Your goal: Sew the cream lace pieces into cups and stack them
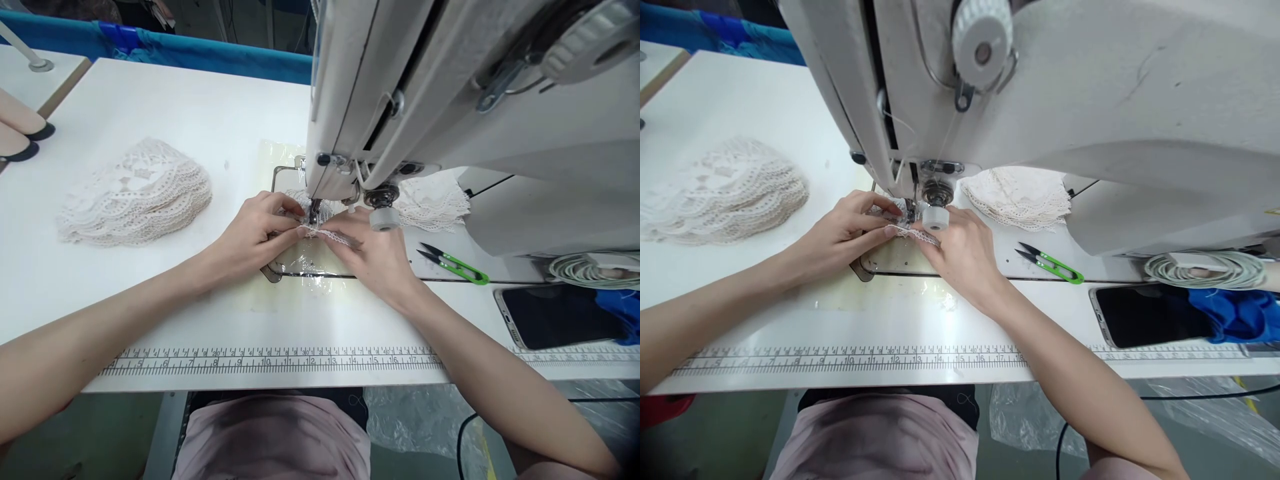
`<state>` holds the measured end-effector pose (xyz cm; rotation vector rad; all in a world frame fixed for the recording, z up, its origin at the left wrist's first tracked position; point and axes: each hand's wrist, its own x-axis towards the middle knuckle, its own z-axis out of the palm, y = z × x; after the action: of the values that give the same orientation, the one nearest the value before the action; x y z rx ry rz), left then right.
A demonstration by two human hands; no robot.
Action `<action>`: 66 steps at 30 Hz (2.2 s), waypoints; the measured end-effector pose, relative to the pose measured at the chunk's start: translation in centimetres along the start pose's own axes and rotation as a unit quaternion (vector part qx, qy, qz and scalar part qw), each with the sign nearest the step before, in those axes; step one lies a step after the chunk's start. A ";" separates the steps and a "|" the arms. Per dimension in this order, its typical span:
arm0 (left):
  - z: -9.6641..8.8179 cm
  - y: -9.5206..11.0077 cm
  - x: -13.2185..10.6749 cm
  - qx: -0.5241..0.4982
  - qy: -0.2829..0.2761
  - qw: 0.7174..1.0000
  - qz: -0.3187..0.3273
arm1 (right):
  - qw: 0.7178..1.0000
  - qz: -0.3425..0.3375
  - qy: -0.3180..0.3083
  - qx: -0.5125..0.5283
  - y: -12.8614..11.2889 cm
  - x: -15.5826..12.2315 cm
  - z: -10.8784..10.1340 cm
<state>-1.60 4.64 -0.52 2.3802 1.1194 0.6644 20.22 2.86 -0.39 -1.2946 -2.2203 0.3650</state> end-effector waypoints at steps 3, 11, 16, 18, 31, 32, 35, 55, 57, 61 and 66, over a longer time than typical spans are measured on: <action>0.0 0.1 -0.1 0.002 -0.002 1.000 0.004 | 1.000 -0.007 -0.004 -0.004 -0.1 -0.1 -0.1; 0.3 -0.2 -0.5 0.126 0.025 0.985 0.112 | 0.998 -0.043 -0.010 -0.035 0.1 -0.5 0.0; 0.6 0.3 -1.0 0.228 0.063 0.956 0.174 | 0.993 -0.097 0.005 -0.065 0.3 -0.8 0.0; 0.7 0.8 -1.4 0.250 0.062 0.948 0.186 | 0.988 -0.125 0.007 -0.088 0.3 -0.9 -0.1; 0.3 2.0 -2.7 0.298 0.015 0.933 0.201 | 0.974 -0.181 0.006 -0.139 -0.3 -1.0 -0.5; 0.3 2.0 -2.6 0.294 0.014 0.935 0.196 | 0.974 -0.180 0.007 -0.137 -0.3 -1.0 -0.5; 0.4 1.8 -2.5 0.273 0.007 0.947 0.168 | 0.975 -0.176 0.014 -0.132 -0.2 -0.9 -0.4; 0.4 1.1 -2.2 0.324 0.040 0.923 0.202 | 0.952 -0.205 0.034 -0.226 0.0 -1.0 -0.1; 0.4 1.2 -2.3 0.322 0.045 0.923 0.206 | 0.946 -0.218 0.041 -0.235 -0.1 -1.2 -0.2; 0.5 1.1 -2.1 0.311 0.062 0.924 0.216 | 0.941 -0.221 0.049 -0.250 -0.1 -1.2 -0.2; 0.5 1.0 -2.0 0.292 0.054 0.932 0.206 | 0.938 -0.218 0.046 -0.266 0.1 -1.1 -0.1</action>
<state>-1.85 2.38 -0.79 3.1810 0.9599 0.6667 20.73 1.95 -0.67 -0.9790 -2.5275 -0.4860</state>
